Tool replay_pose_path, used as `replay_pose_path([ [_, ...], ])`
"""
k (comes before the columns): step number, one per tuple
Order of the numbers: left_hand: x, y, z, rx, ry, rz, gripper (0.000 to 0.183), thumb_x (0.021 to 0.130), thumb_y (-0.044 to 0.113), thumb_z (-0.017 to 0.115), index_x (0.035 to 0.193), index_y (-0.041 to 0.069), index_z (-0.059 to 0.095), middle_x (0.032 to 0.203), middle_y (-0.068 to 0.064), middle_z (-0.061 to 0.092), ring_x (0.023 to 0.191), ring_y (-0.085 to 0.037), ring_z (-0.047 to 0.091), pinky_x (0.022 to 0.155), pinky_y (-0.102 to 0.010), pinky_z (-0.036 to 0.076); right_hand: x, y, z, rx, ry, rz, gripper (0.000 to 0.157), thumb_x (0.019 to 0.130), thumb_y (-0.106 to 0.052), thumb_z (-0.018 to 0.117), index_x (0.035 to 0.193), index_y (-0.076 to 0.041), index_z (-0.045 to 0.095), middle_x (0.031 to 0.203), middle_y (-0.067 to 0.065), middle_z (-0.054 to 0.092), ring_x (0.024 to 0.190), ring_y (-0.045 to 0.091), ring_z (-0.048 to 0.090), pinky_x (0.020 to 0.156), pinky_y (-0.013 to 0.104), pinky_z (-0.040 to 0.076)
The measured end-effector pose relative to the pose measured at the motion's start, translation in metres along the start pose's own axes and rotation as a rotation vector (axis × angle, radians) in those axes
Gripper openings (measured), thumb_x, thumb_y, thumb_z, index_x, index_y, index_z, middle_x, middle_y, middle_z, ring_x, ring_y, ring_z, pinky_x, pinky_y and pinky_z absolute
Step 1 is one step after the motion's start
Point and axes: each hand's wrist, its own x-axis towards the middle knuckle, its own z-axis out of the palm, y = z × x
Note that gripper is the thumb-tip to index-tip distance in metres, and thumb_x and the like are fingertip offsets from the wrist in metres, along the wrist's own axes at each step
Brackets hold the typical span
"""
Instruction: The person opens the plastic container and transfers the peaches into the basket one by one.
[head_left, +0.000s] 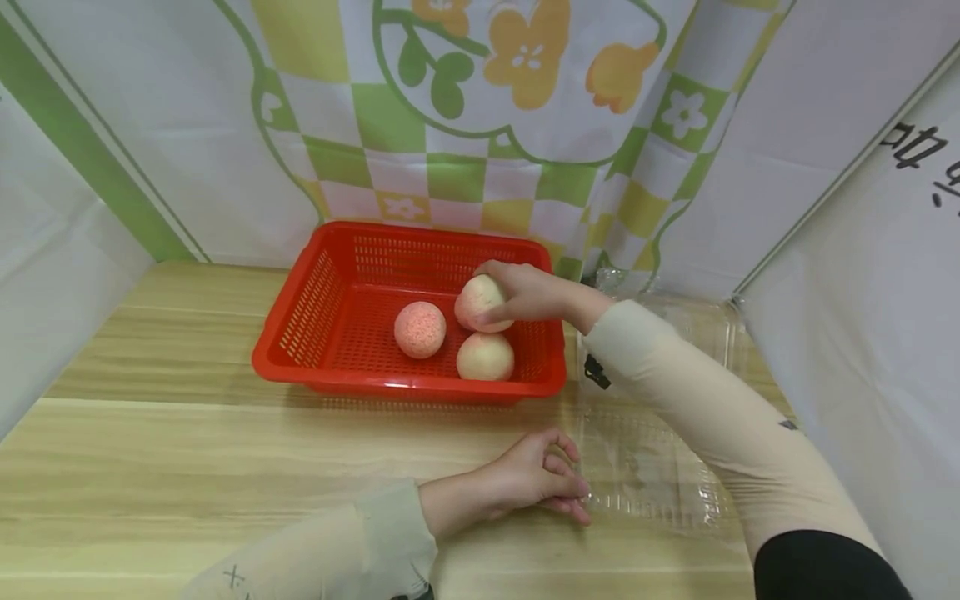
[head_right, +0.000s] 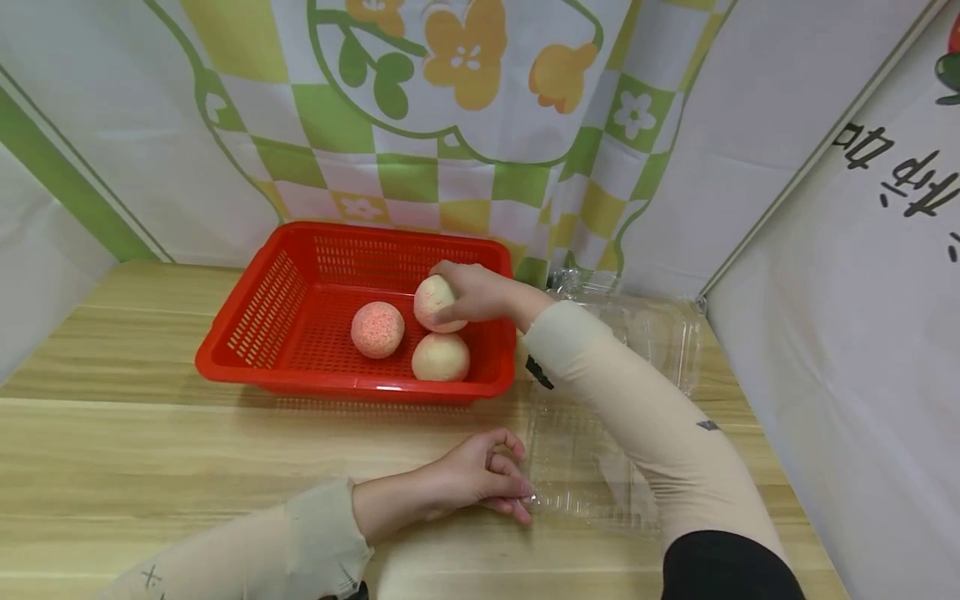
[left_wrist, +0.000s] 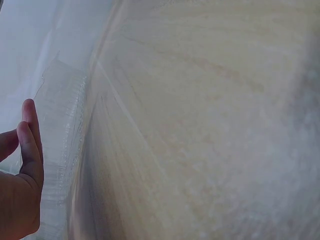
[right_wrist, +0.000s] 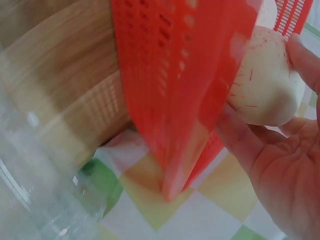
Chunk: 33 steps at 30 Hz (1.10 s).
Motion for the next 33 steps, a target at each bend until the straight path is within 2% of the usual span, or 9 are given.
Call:
replay_pose_path([
  [5, -0.001, 0.0, 0.0, 0.008, 0.004, -0.003, 0.027, 0.09, -0.011, 0.062, 0.107, 0.001, 0.045, 0.075, -0.01, 0.064, 0.072, -0.028, 0.075, 0.06, -0.021, 0.059, 0.003, -0.007, 0.0, 0.027, 0.006, -0.027, 0.062, 0.088, -0.031, 0.076, 0.139, -0.014, 0.045, 0.131, 0.008, 0.059, 0.114, 0.025, 0.058, 0.101, 0.041, 0.049],
  [9, 0.0, 0.0, 0.0, 0.011, 0.004, -0.005, 0.028, 0.09, -0.011, 0.062, 0.11, -0.001, 0.046, 0.075, -0.01, 0.064, 0.072, -0.028, 0.075, 0.059, -0.021, 0.058, 0.003, -0.005, -0.004, 0.017, 0.047, -0.016, 0.061, 0.087, -0.028, 0.076, 0.138, -0.013, 0.047, 0.132, 0.008, 0.058, 0.116, 0.026, 0.058, 0.101, 0.042, 0.049],
  [14, 0.0, -0.001, 0.0, -0.001, 0.011, -0.004, 0.028, 0.09, -0.012, 0.062, 0.11, -0.002, 0.046, 0.075, -0.012, 0.064, 0.071, -0.028, 0.074, 0.059, -0.022, 0.059, 0.005, -0.003, -0.001, 0.085, 0.057, -0.04, 0.06, 0.087, -0.028, 0.077, 0.137, -0.013, 0.049, 0.132, 0.008, 0.058, 0.118, 0.025, 0.057, 0.102, 0.041, 0.048],
  [19, -0.001, 0.0, -0.001, -0.009, 0.01, -0.001, 0.027, 0.09, -0.012, 0.062, 0.107, 0.001, 0.046, 0.074, -0.011, 0.064, 0.07, -0.028, 0.074, 0.063, -0.026, 0.061, 0.006, -0.02, 0.004, 0.156, -0.016, -0.145, 0.06, 0.084, -0.028, 0.08, 0.136, -0.017, 0.052, 0.132, 0.004, 0.058, 0.117, 0.022, 0.056, 0.101, 0.039, 0.049],
  [23, -0.001, 0.002, -0.001, -0.014, 0.003, -0.006, 0.027, 0.09, -0.012, 0.062, 0.109, 0.001, 0.046, 0.074, -0.011, 0.064, 0.068, -0.024, 0.073, 0.064, -0.027, 0.061, 0.006, -0.032, 0.011, 0.152, -0.106, -0.194, 0.063, 0.084, -0.029, 0.079, 0.139, -0.019, 0.049, 0.134, 0.003, 0.056, 0.118, 0.021, 0.054, 0.099, 0.038, 0.05],
  [29, -0.003, 0.002, -0.001, -0.011, 0.0, -0.011, 0.029, 0.09, -0.012, 0.062, 0.111, -0.002, 0.046, 0.073, -0.01, 0.063, 0.069, -0.026, 0.074, 0.063, -0.026, 0.061, 0.004, -0.037, 0.021, 0.048, -0.182, -0.17, 0.066, 0.085, -0.033, 0.079, 0.142, -0.025, 0.047, 0.134, 0.003, 0.055, 0.123, 0.022, 0.047, 0.102, 0.04, 0.046],
  [33, -0.004, 0.001, -0.001, -0.015, 0.003, -0.01, 0.029, 0.089, -0.012, 0.063, 0.109, 0.0, 0.046, 0.073, -0.01, 0.063, 0.071, -0.028, 0.074, 0.063, -0.026, 0.061, 0.004, -0.034, 0.025, 0.035, -0.218, -0.152, 0.066, 0.085, -0.031, 0.079, 0.142, -0.025, 0.046, 0.139, 0.002, 0.051, 0.127, 0.022, 0.044, 0.105, 0.041, 0.044],
])
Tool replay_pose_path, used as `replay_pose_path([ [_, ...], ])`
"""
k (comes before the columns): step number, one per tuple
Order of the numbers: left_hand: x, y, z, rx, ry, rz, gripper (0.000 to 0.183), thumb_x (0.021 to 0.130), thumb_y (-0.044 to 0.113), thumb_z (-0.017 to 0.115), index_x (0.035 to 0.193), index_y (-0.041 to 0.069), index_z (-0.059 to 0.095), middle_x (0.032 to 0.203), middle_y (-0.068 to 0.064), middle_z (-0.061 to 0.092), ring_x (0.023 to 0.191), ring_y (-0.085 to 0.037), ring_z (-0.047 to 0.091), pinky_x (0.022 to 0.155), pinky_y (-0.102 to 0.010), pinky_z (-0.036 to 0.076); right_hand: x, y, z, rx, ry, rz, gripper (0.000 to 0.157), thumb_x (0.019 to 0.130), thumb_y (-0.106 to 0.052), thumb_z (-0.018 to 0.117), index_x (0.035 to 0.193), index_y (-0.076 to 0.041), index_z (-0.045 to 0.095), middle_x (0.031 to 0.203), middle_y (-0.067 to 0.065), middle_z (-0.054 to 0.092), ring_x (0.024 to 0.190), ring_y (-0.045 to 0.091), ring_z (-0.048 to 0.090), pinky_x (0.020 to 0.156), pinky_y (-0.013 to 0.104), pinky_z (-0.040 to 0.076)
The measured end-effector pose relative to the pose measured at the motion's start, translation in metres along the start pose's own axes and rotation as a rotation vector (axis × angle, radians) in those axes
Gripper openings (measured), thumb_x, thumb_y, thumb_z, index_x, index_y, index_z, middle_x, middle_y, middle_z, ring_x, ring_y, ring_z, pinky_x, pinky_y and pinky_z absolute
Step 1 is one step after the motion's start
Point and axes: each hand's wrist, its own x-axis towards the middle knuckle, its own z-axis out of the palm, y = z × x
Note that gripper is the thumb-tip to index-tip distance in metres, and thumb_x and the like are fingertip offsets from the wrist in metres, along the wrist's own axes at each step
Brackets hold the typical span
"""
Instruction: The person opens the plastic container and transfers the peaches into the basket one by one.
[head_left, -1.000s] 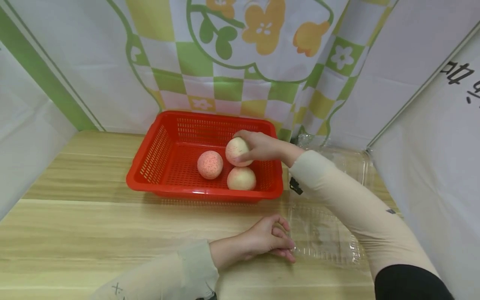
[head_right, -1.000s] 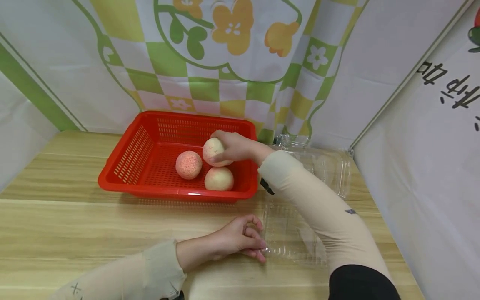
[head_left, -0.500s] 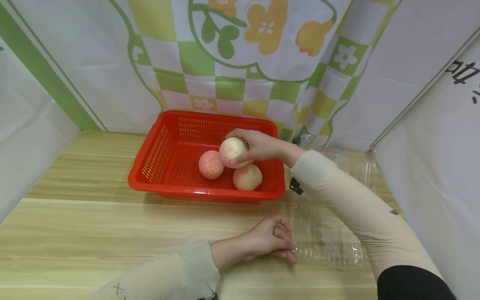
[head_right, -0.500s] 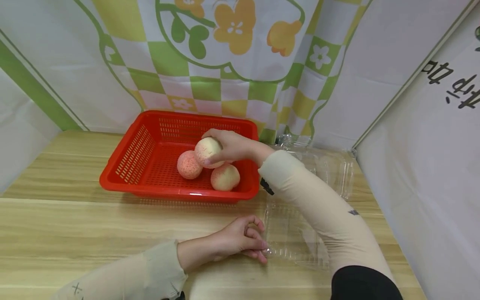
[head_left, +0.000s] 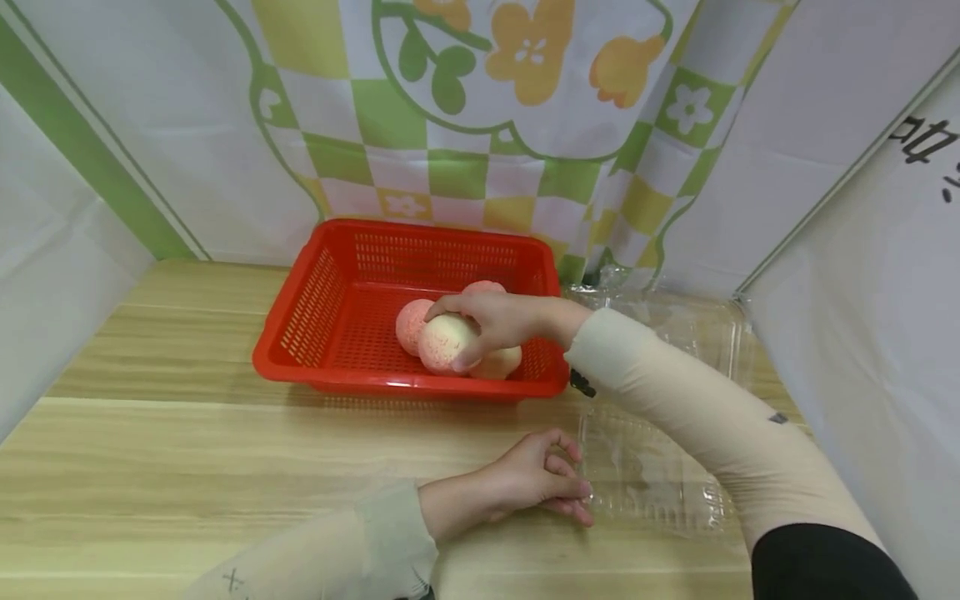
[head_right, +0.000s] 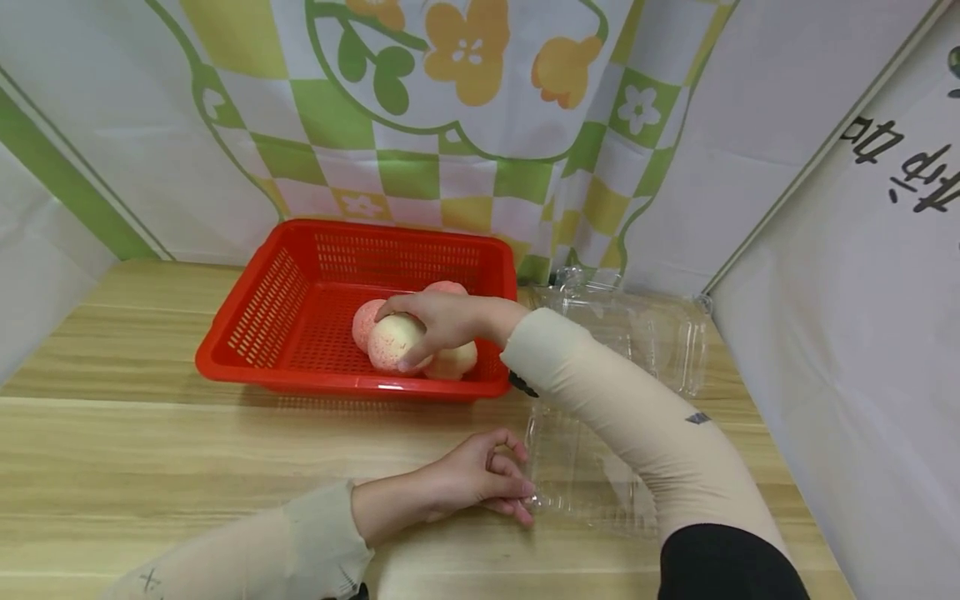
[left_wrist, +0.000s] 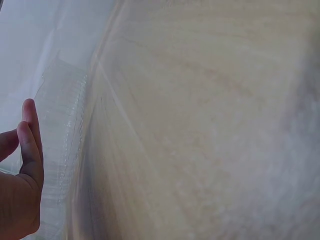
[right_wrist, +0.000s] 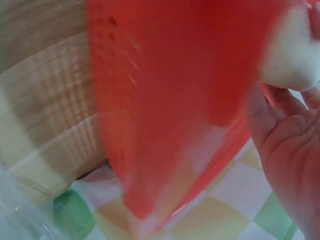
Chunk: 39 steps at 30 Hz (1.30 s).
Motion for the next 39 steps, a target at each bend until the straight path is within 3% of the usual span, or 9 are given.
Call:
replay_pose_path([
  [5, -0.001, -0.001, 0.0, -0.007, -0.007, 0.001, 0.029, 0.09, -0.012, 0.062, 0.109, 0.002, 0.046, 0.074, -0.01, 0.064, 0.071, -0.027, 0.074, 0.062, -0.024, 0.06, 0.004, 0.002, 0.005, 0.005, -0.033, -0.027, 0.067, 0.087, -0.033, 0.077, 0.144, -0.025, 0.044, 0.141, 0.001, 0.049, 0.124, 0.019, 0.048, 0.106, 0.038, 0.043],
  [20, -0.002, -0.002, -0.001, 0.005, 0.003, 0.001, 0.03, 0.09, -0.01, 0.064, 0.111, 0.001, 0.046, 0.073, -0.01, 0.063, 0.071, -0.029, 0.075, 0.062, -0.025, 0.061, 0.008, 0.001, 0.015, -0.172, -0.037, -0.094, 0.054, 0.092, -0.026, 0.071, 0.141, -0.022, 0.05, 0.136, 0.006, 0.05, 0.12, 0.021, 0.048, 0.105, 0.039, 0.042],
  [30, 0.0, -0.001, 0.0, -0.003, -0.018, 0.001, 0.03, 0.09, -0.011, 0.062, 0.112, 0.0, 0.045, 0.074, -0.01, 0.063, 0.07, -0.025, 0.074, 0.063, -0.026, 0.061, 0.008, 0.007, 0.014, -0.136, -0.059, -0.07, 0.057, 0.091, -0.019, 0.072, 0.143, -0.018, 0.048, 0.142, 0.002, 0.052, 0.128, 0.019, 0.047, 0.114, 0.037, 0.038],
  [39, 0.0, -0.004, -0.002, 0.01, -0.026, -0.022, 0.029, 0.092, -0.008, 0.062, 0.114, 0.0, 0.046, 0.077, -0.01, 0.065, 0.071, -0.023, 0.074, 0.06, -0.023, 0.059, -0.001, 0.009, 0.007, -0.063, -0.085, 0.003, 0.064, 0.091, -0.023, 0.072, 0.148, -0.018, 0.044, 0.137, 0.001, 0.053, 0.118, 0.019, 0.053, 0.105, 0.033, 0.046],
])
